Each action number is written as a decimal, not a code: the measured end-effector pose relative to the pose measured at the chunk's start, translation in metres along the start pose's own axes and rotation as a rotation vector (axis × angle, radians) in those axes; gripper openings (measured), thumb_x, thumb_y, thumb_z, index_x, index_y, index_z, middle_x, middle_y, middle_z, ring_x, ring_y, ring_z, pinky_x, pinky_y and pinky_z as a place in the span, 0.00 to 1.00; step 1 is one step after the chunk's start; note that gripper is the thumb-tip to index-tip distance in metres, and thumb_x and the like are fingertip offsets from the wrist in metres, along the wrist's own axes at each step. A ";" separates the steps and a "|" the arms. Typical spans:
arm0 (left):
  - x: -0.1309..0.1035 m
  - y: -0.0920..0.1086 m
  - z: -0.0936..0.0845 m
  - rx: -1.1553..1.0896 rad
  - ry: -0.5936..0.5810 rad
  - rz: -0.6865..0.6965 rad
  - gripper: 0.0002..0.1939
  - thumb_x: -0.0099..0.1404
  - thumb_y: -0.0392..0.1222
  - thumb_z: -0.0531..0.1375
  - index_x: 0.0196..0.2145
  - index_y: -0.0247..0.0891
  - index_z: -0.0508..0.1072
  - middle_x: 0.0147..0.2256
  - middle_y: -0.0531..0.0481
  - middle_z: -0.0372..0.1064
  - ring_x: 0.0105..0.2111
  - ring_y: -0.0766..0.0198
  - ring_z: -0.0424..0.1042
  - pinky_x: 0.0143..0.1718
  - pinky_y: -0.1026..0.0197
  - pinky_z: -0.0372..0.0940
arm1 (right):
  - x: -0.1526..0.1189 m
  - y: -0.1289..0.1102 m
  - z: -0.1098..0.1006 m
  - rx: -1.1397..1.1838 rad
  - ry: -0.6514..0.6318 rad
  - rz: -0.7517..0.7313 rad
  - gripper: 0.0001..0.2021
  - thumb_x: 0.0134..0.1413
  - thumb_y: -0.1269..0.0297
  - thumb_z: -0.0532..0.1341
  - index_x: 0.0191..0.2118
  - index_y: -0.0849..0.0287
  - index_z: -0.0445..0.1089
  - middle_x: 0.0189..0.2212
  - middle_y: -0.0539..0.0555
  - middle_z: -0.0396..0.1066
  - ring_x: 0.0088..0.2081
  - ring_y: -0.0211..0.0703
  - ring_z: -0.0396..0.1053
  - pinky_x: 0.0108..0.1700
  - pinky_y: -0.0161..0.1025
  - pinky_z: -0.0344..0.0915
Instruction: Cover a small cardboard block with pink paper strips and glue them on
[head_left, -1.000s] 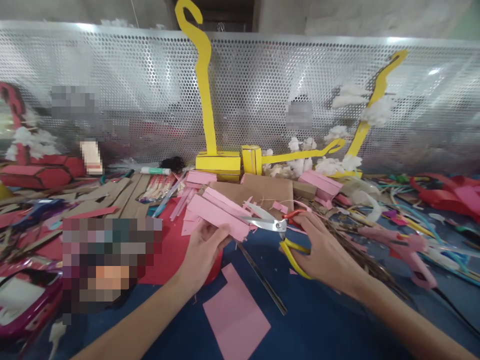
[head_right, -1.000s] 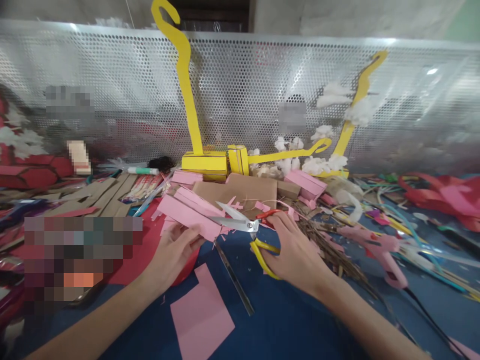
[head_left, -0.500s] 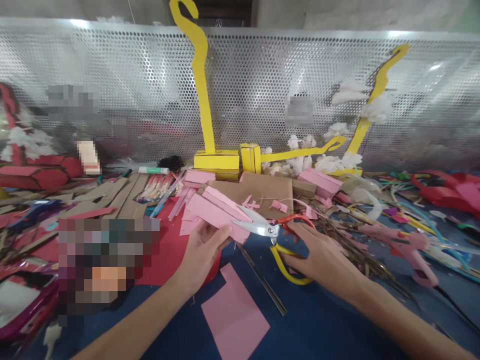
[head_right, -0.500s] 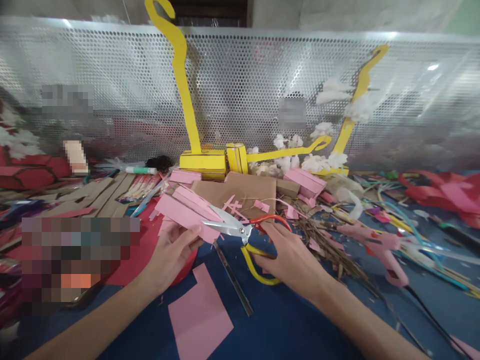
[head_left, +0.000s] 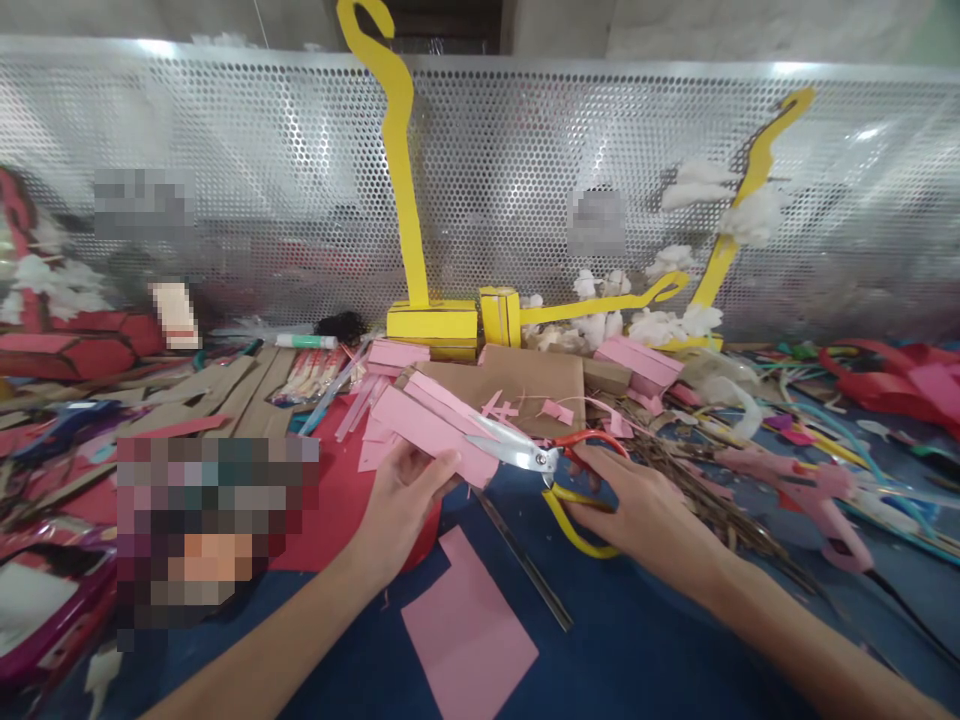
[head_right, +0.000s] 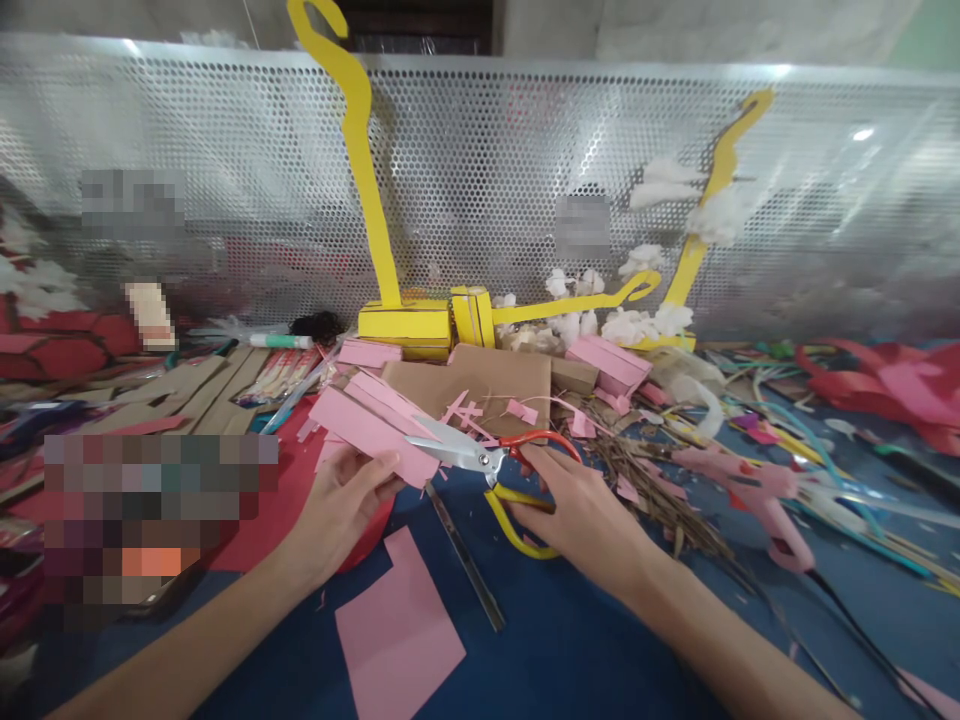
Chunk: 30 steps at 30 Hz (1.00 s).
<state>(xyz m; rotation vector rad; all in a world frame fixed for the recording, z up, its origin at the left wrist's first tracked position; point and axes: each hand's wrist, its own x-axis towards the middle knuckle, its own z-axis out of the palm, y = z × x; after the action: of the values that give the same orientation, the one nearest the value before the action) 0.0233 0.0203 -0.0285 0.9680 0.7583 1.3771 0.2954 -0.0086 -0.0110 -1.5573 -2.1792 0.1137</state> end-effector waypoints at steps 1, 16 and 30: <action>0.000 0.000 0.000 0.007 0.007 0.000 0.12 0.60 0.44 0.72 0.39 0.37 0.77 0.43 0.46 0.80 0.46 0.54 0.80 0.47 0.57 0.76 | 0.000 0.000 0.000 -0.001 0.003 0.000 0.19 0.60 0.60 0.64 0.57 0.52 0.69 0.44 0.55 0.79 0.42 0.52 0.79 0.42 0.42 0.73; -0.001 0.003 0.003 0.004 0.028 -0.007 0.13 0.59 0.44 0.73 0.39 0.37 0.78 0.40 0.49 0.79 0.42 0.59 0.79 0.45 0.59 0.76 | 0.000 0.002 0.001 0.030 -0.006 0.006 0.15 0.60 0.63 0.64 0.52 0.52 0.70 0.38 0.51 0.78 0.36 0.47 0.77 0.38 0.39 0.70; 0.001 -0.004 -0.001 0.011 -0.003 -0.003 0.16 0.59 0.43 0.73 0.43 0.39 0.78 0.44 0.47 0.80 0.44 0.57 0.80 0.48 0.57 0.76 | 0.002 -0.007 -0.001 0.008 0.015 0.029 0.13 0.63 0.63 0.60 0.52 0.52 0.65 0.52 0.56 0.70 0.51 0.54 0.73 0.46 0.47 0.70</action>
<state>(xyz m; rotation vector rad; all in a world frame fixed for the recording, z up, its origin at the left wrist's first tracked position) 0.0243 0.0218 -0.0329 0.9766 0.7654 1.3706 0.2887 -0.0095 -0.0075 -1.5811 -2.1428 0.1193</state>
